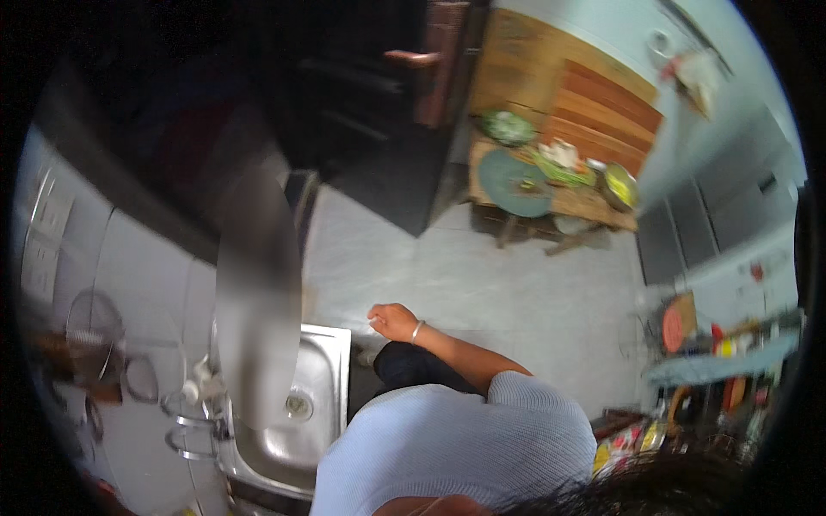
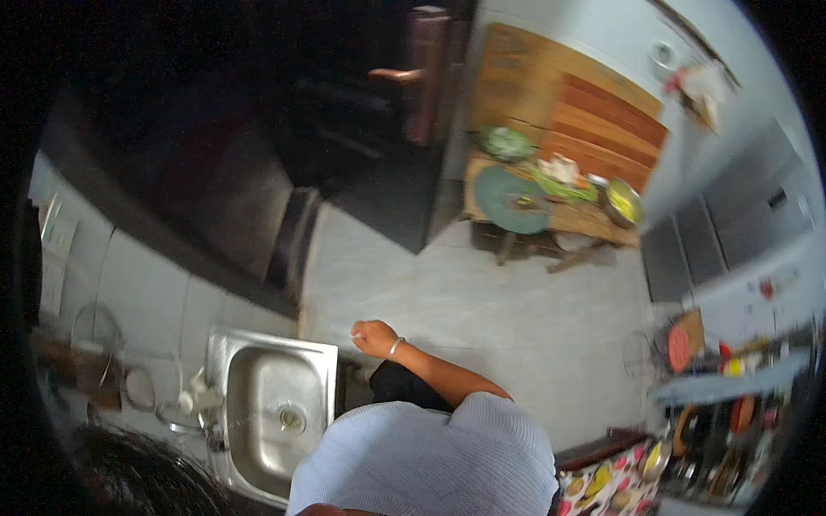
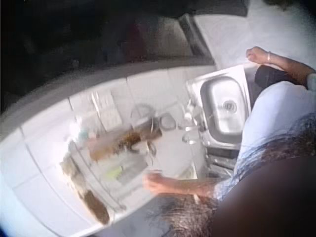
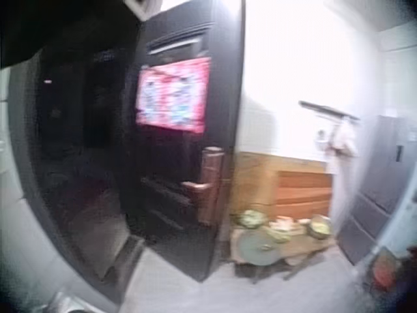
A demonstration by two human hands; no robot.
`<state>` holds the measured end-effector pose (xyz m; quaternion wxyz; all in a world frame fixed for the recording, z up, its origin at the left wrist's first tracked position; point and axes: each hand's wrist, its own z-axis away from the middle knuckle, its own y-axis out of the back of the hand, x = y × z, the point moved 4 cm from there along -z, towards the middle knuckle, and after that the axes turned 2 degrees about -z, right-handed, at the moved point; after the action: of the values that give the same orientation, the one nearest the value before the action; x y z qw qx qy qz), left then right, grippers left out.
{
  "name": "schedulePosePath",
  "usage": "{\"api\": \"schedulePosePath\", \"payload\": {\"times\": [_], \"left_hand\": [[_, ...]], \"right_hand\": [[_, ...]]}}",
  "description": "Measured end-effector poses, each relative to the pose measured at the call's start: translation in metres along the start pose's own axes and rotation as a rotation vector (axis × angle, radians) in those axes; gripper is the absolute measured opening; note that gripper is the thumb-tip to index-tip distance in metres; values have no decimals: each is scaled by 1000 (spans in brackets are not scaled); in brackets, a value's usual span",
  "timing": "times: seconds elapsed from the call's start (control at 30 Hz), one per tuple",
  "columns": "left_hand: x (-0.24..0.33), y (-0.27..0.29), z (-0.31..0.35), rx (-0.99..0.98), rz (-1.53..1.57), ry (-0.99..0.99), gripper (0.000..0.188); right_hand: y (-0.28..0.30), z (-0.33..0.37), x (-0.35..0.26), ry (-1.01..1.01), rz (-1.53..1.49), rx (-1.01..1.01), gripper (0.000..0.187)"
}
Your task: The person grates a green vegetable into a metal bowl using a handheld grater. After finishing, they rinse the grater under a kitchen faucet and place it on a drying rack. Finally, they pick up a knife and a small piece of vegetable on a cutting board.
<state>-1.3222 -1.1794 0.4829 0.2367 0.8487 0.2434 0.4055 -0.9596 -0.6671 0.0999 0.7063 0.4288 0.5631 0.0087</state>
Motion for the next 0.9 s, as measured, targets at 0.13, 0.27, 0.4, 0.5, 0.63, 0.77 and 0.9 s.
{"api": "schedulePosePath", "payload": {"times": [0.13, 0.27, 0.4, 0.5, 0.63, 0.77, 0.9], "left_hand": [[-13, -146, 98, -364, 309, 164, 26], [82, -253, 196, -495, 534, 394, 21], [179, -324, 268, -584, 317, -154, 24], [222, -357, 303, -788, 227, -406, 32], [263, -395, 352, -883, 85, -410, 35], [325, -442, 418, -914, -74, -401, 35], [372, -517, 490, -1146, -58, -383, 39]], "right_hand": [[63, 130, 100, -439, 287, -54, 29], [114, 223, 138, -642, 302, 63, 32], [155, 305, 194, -747, 278, 199, 32], [186, 330, 227, -741, 249, 222, 32], [236, 353, 275, -694, 173, 247, 34], [289, 396, 345, -709, 114, 321, 35], [347, 431, 402, -796, 118, 284, 36]]}}
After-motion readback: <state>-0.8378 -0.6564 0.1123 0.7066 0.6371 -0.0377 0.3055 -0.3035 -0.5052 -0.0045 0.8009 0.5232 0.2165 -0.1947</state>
